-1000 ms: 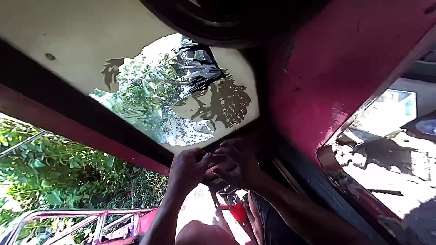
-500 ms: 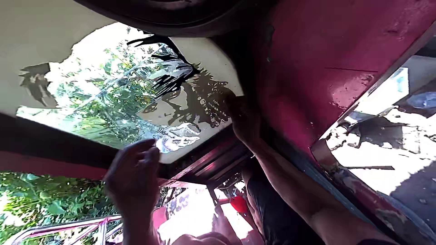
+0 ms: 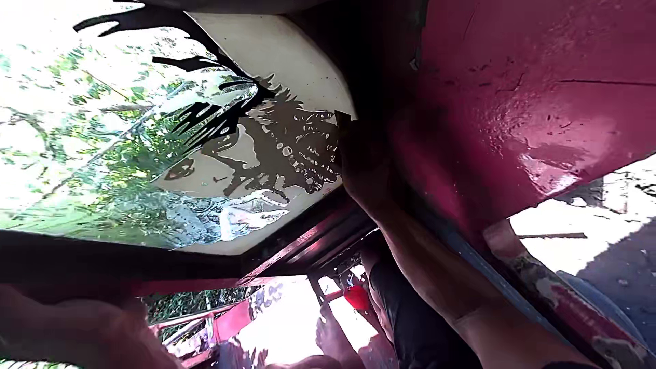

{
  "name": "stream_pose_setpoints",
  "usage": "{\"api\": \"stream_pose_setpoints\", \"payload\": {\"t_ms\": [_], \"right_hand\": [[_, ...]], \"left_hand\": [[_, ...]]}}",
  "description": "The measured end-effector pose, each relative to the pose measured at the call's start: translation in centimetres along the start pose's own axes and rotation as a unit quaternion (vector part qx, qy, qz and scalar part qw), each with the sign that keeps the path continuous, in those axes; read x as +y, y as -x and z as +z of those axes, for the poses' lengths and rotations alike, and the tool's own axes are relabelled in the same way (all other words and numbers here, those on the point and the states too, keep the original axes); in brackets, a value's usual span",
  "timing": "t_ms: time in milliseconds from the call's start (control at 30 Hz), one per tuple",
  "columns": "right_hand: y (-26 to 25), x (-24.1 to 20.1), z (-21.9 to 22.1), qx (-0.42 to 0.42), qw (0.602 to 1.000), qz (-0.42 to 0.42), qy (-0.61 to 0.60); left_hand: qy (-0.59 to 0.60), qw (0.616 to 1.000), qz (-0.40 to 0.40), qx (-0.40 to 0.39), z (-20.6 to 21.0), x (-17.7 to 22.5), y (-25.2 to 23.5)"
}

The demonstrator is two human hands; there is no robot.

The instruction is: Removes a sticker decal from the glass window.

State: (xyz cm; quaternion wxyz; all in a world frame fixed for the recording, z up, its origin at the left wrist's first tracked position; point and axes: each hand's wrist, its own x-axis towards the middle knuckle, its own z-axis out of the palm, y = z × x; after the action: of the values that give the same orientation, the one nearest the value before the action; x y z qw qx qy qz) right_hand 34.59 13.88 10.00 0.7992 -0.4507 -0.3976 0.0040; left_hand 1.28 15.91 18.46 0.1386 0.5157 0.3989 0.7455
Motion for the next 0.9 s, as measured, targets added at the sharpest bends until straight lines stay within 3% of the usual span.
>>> {"api": "stream_pose_setpoints", "payload": {"t_ms": [100, 267, 367, 567, 900], "right_hand": [[-0.1, 0.3, 0.1, 0.006, 0.999, -0.025, -0.024], [0.1, 0.7, 0.3, 0.005, 0.998, -0.026, -0.052], [0.1, 0.5, 0.3, 0.003, 0.999, -0.023, -0.037], [0.0, 0.9, 0.0, -0.015, 0.997, -0.036, -0.061], [0.2, 1.8, 0.4, 0.001, 0.993, -0.046, -0.109]], "left_hand": [[-0.056, 0.995, -0.079, 0.0, 0.5, 1.5, 0.4], [-0.058, 0.993, -0.101, 0.004, -0.2, 0.1, 0.1], [-0.049, 0.988, -0.136, 0.057, 1.2, 1.4, 1.1], [-0.014, 0.997, -0.055, 0.051, -1.0, -2.5, -0.8], [0.003, 0.994, -0.095, 0.057, -1.3, -2.3, -0.9]]}}
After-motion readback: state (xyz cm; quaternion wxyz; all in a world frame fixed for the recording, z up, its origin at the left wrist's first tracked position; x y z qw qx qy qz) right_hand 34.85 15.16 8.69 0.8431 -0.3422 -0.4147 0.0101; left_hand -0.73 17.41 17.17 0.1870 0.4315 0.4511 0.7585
